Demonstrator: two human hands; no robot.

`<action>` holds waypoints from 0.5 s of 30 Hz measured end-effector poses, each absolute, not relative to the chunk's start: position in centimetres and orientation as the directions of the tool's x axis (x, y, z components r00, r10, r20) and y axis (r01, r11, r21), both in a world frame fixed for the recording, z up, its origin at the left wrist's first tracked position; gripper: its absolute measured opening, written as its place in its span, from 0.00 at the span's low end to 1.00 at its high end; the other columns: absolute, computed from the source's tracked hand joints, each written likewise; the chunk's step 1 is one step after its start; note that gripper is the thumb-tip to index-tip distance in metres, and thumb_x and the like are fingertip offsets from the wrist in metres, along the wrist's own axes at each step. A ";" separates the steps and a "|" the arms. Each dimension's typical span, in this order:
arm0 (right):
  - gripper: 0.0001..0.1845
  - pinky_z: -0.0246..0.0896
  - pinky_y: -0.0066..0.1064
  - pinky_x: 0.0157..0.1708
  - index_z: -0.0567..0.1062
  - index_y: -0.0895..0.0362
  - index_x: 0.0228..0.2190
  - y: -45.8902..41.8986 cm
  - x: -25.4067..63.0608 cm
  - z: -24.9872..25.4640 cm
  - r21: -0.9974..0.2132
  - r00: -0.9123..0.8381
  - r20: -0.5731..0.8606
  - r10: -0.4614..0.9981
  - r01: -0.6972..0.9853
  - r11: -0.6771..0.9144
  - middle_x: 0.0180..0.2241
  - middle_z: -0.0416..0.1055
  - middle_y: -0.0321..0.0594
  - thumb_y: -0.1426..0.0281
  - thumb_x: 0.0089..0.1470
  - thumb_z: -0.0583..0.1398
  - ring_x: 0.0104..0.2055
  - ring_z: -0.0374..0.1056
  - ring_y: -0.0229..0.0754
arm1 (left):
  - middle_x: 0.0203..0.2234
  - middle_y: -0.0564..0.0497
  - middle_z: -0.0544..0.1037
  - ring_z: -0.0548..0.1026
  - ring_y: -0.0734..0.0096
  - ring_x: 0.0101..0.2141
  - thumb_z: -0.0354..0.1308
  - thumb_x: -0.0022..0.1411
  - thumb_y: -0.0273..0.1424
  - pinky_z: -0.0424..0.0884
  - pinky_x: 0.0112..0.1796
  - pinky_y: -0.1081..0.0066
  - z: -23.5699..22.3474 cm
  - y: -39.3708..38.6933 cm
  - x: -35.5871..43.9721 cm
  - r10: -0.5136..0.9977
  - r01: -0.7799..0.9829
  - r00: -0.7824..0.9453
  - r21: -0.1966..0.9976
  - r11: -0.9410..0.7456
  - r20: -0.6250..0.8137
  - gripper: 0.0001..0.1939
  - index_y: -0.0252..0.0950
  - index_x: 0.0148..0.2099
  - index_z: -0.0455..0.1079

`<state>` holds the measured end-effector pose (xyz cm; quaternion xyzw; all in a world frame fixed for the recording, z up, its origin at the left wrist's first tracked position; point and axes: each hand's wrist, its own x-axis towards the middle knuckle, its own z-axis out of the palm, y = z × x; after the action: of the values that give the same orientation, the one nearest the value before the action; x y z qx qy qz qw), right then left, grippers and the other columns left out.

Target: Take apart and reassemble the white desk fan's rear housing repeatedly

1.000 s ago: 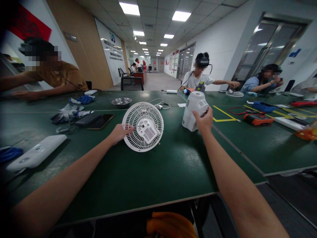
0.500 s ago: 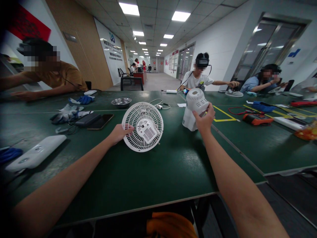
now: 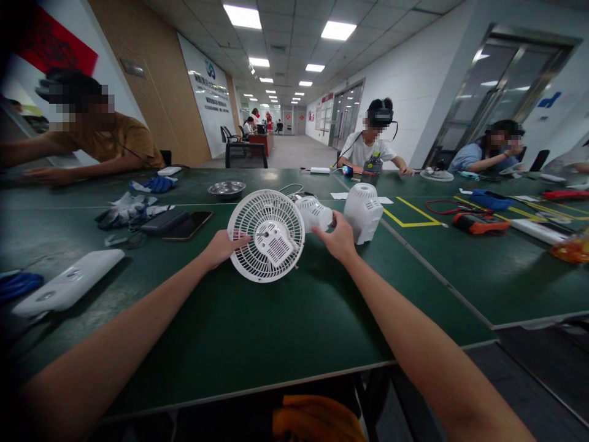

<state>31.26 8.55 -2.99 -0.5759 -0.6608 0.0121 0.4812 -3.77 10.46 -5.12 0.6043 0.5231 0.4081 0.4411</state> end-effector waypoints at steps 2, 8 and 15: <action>0.37 0.68 0.45 0.45 0.71 0.58 0.52 8.8 31.1 -3.6 -0.596 0.120 0.553 0.825 0.748 0.291 0.42 0.76 0.48 0.49 0.46 0.66 0.39 0.71 0.51 | 0.31 0.48 0.82 0.81 0.60 0.33 0.68 0.54 0.40 0.77 0.36 0.62 -5.0 10.3 -3.8 0.991 0.284 0.129 0.956 -0.073 0.038 0.15 0.35 0.39 0.76; 0.42 0.67 0.48 0.48 0.65 0.58 0.56 9.6 31.9 -4.6 -0.617 0.153 0.451 0.879 0.765 0.184 0.46 0.75 0.50 0.52 0.45 0.67 0.44 0.72 0.54 | 0.32 0.47 0.82 0.81 0.59 0.33 0.68 0.55 0.41 0.78 0.37 0.60 -5.1 10.4 -4.1 0.984 0.280 0.164 0.953 -0.112 0.067 0.16 0.34 0.40 0.76; 0.43 0.64 0.51 0.51 0.62 0.56 0.59 10.2 32.4 -5.3 -0.584 0.148 0.389 0.909 0.803 0.119 0.50 0.73 0.52 0.55 0.45 0.67 0.49 0.71 0.58 | 0.31 0.47 0.82 0.80 0.60 0.32 0.67 0.56 0.41 0.77 0.37 0.60 -5.5 10.8 -4.2 0.983 0.283 0.162 0.951 -0.125 0.081 0.15 0.35 0.39 0.76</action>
<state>32.41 10.23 -5.33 -0.6599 -0.6488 0.0712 0.3722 -4.25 10.76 -5.54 0.6297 0.5030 0.4076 0.4294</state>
